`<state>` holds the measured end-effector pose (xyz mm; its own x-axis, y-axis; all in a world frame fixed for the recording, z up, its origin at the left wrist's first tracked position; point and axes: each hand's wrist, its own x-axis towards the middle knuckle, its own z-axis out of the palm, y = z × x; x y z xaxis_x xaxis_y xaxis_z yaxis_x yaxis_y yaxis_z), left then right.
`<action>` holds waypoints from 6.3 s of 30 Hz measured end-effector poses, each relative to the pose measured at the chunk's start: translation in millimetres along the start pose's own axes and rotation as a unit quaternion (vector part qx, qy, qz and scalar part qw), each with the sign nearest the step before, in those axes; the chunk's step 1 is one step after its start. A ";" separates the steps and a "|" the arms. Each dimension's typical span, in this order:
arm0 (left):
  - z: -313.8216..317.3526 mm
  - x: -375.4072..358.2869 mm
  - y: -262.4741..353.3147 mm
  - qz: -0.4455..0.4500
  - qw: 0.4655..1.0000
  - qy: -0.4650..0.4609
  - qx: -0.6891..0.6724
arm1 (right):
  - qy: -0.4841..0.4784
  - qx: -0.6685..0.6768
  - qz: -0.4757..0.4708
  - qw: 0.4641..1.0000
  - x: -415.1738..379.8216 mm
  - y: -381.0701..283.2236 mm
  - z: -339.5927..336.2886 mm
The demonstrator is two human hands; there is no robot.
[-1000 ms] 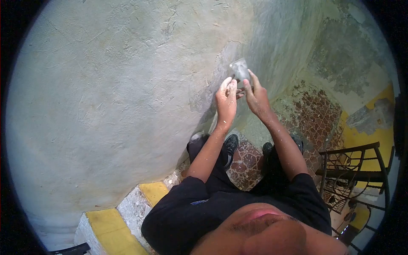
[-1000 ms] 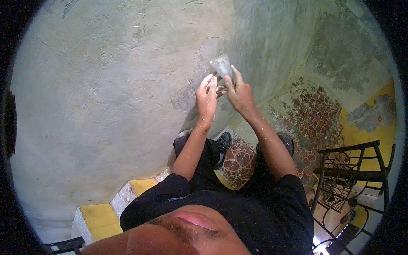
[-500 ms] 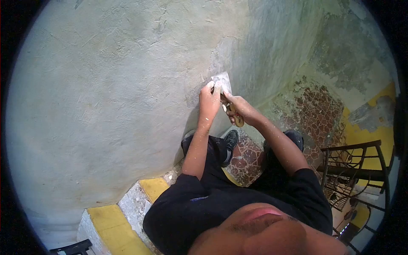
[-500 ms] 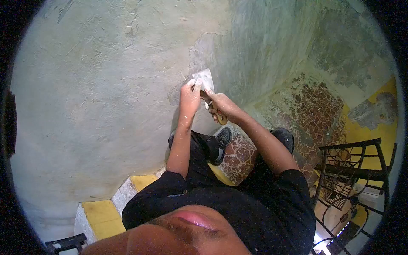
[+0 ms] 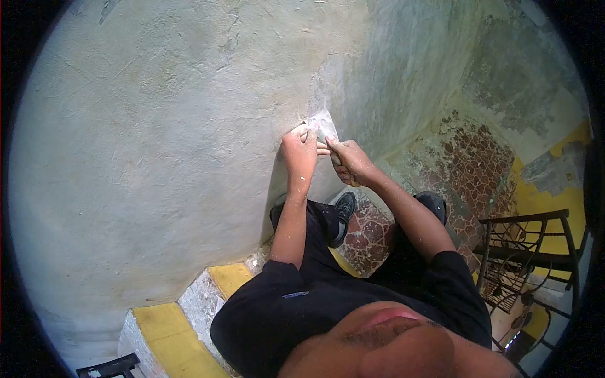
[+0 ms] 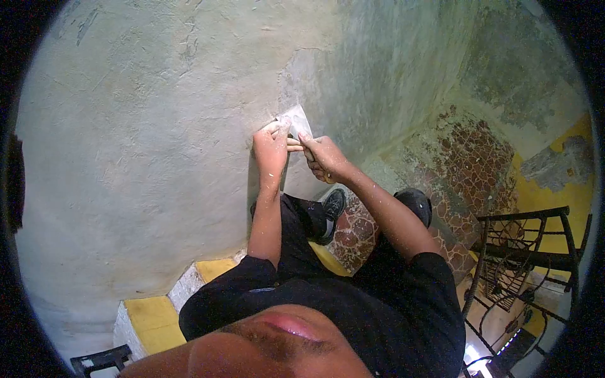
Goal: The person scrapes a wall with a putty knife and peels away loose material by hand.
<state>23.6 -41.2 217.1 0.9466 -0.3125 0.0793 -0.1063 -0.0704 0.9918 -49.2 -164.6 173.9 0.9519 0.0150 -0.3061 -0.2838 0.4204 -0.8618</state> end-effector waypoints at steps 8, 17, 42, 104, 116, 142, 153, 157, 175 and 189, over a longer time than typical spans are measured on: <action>2.6 5.0 -7.6 0.043 0.996 0.043 0.067 | 0.019 0.038 -0.023 0.999 12.9 10.6 7.0; 9.3 6.8 -13.3 0.101 0.985 0.096 0.107 | 0.037 0.039 -0.049 0.997 32.4 22.1 7.7; 16.6 -4.4 -37.0 0.090 0.985 0.146 -0.007 | 0.057 -0.051 -0.072 0.994 27.1 32.3 0.6; 65.4 20.7 0.0 0.148 0.952 0.261 -0.061 | 0.211 -0.245 -0.225 0.919 31.4 -18.1 -9.9; 55.1 11.2 15.9 0.147 0.950 0.272 0.046 | 0.146 -0.027 -0.146 0.978 33.3 -0.4 17.1; 46.9 11.5 24.1 0.201 0.946 0.215 0.138 | 0.102 0.028 -0.151 0.983 22.2 -22.7 21.5; 60.3 20.7 68.1 0.207 0.942 0.213 0.157 | 0.104 0.048 -0.160 0.981 33.5 -41.9 16.8; 70.0 32.1 60.9 0.234 0.930 0.234 0.159 | 0.124 0.095 -0.171 0.973 24.4 -50.7 24.2; 97.3 33.5 18.2 0.203 0.974 0.082 0.051 | 0.198 0.020 -0.206 0.958 34.9 -32.6 -27.8; 17.3 -7.3 -42.4 0.059 0.974 0.129 -0.174 | 0.187 -0.348 -0.183 0.900 44.1 25.7 -16.9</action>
<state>16.0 -52.3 172.7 0.9837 -0.0468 0.1736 -0.1528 0.2916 0.9443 -16.5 -168.5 131.4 0.9281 -0.3694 0.0469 -0.0866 -0.3366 -0.9376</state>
